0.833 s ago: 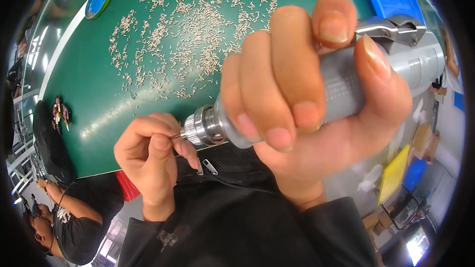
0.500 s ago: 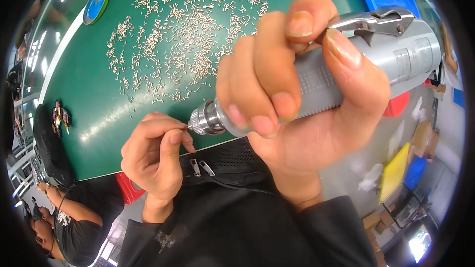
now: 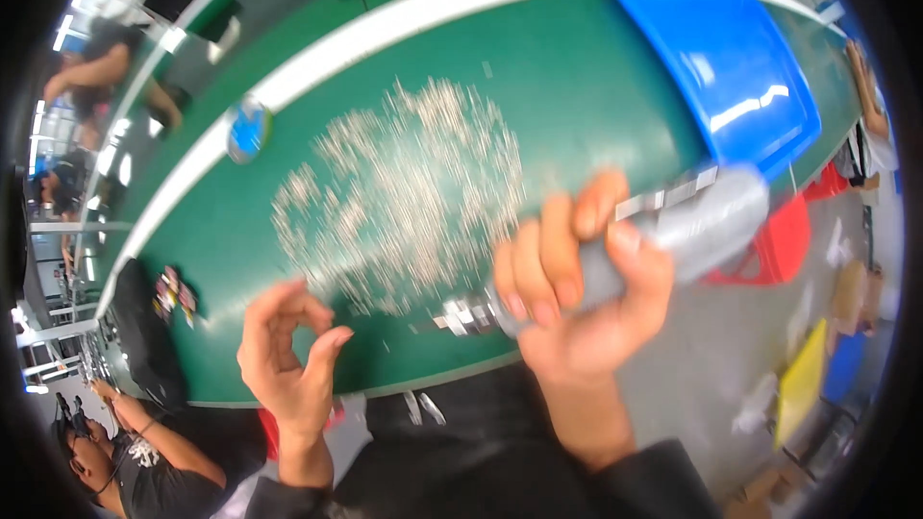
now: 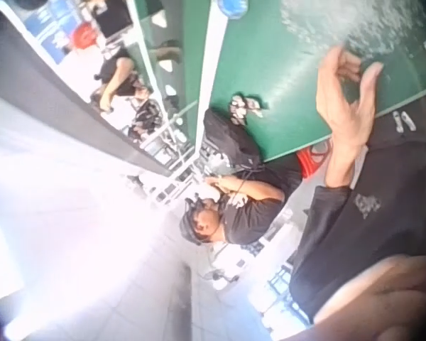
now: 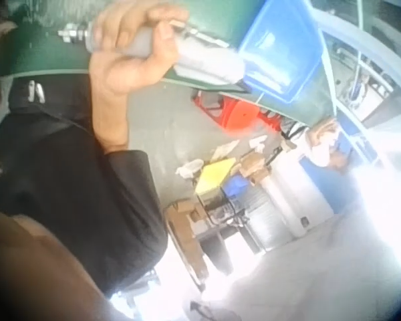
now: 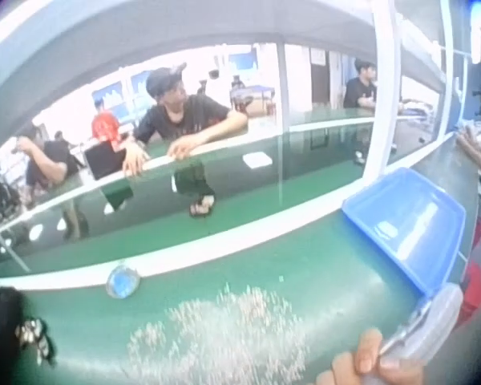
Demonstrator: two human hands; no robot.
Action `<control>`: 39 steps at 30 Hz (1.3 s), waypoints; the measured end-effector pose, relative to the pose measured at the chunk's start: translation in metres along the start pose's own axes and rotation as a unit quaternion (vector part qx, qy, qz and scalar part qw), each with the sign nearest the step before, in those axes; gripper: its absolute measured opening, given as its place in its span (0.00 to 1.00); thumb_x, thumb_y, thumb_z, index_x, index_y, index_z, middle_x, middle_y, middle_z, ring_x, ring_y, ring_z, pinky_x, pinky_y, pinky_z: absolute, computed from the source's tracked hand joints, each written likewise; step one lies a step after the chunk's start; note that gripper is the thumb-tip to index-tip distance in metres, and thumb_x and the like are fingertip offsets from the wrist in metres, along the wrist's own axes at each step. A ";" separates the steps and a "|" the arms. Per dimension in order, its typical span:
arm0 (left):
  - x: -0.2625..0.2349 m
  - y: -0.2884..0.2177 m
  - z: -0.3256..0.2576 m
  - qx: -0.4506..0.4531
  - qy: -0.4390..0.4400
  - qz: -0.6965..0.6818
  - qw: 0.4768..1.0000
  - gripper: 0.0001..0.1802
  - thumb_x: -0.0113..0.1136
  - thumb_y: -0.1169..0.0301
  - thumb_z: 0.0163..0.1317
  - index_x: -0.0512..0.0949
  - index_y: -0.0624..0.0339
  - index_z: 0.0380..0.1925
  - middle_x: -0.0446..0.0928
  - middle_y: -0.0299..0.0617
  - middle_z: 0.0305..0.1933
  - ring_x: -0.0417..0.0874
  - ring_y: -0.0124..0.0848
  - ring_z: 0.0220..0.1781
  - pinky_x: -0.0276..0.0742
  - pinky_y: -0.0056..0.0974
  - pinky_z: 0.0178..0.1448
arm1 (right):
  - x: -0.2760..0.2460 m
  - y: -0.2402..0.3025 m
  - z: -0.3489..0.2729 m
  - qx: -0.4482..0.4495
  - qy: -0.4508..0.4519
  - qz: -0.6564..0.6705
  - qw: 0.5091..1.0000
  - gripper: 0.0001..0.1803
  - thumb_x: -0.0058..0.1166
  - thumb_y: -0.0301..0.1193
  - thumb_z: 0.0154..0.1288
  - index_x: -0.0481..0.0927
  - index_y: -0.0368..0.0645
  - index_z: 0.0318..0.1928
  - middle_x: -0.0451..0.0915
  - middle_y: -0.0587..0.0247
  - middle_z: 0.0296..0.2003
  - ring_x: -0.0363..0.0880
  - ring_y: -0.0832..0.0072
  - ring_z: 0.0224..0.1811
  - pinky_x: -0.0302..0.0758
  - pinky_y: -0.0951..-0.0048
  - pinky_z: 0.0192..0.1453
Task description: Assembling small electronic components using an electric screwdriver at a factory workbench.
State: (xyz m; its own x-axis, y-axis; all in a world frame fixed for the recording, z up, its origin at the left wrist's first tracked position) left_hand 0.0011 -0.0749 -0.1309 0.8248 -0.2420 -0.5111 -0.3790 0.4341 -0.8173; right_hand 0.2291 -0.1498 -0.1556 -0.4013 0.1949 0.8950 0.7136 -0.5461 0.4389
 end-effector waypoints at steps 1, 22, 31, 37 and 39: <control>-0.007 0.000 0.013 0.059 0.007 0.040 0.997 0.21 0.74 0.82 0.46 0.78 0.68 0.42 0.79 0.43 0.30 0.78 0.30 0.26 0.74 0.31 0.32 | -0.008 -0.006 0.000 0.004 -0.008 0.004 1.000 0.10 0.40 0.37 0.68 0.67 0.45 0.37 0.62 0.70 0.16 0.60 0.79 0.14 0.64 0.72 0.24; 0.113 0.054 0.305 0.228 0.054 0.382 0.894 0.08 0.54 0.74 0.58 0.76 0.66 0.35 0.78 0.57 0.40 0.78 0.52 0.45 0.75 0.52 0.51 | -0.040 0.000 -0.020 -0.006 -0.076 0.028 0.997 0.08 0.45 0.31 0.67 0.62 0.43 0.36 0.59 0.68 0.17 0.56 0.79 0.14 0.61 0.73 0.19; 0.014 -0.025 0.156 0.349 0.025 0.368 0.861 0.25 0.57 0.79 0.48 0.71 0.78 0.49 0.70 0.56 0.45 0.74 0.46 0.49 0.78 0.41 0.50 | -0.016 -0.006 -0.019 0.072 -0.050 0.050 0.995 0.07 0.51 0.28 0.63 0.71 0.38 0.37 0.61 0.67 0.19 0.58 0.78 0.21 0.59 0.76 0.29; -0.035 0.001 0.021 0.207 0.124 0.348 0.906 0.30 0.56 0.80 0.50 0.68 0.79 0.56 0.70 0.59 0.58 0.74 0.51 0.59 0.77 0.44 0.59 | -0.020 -0.002 -0.017 0.052 -0.069 0.038 0.996 0.07 0.52 0.27 0.62 0.72 0.37 0.36 0.61 0.68 0.19 0.59 0.78 0.21 0.59 0.74 0.31; -0.028 0.003 -0.009 0.201 0.122 0.354 0.905 0.30 0.56 0.80 0.51 0.68 0.79 0.57 0.70 0.60 0.59 0.75 0.51 0.60 0.76 0.44 0.60 | -0.019 0.001 -0.020 0.060 -0.067 0.041 0.995 0.06 0.52 0.27 0.62 0.72 0.38 0.36 0.61 0.68 0.20 0.59 0.78 0.21 0.59 0.74 0.31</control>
State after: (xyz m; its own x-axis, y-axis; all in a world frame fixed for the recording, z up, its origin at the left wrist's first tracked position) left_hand -0.0269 -0.0749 -0.1215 0.2993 0.0566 -0.9525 -0.5520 0.8245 -0.1245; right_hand 0.2261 -0.1702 -0.1733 -0.2650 0.2656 0.9270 0.8069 -0.4652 0.3640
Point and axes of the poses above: each hand's wrist, its own z-axis towards the middle knuckle, its own x-axis out of the palm, y = z × x, the point moved 9 cm from there along z, towards the middle knuckle
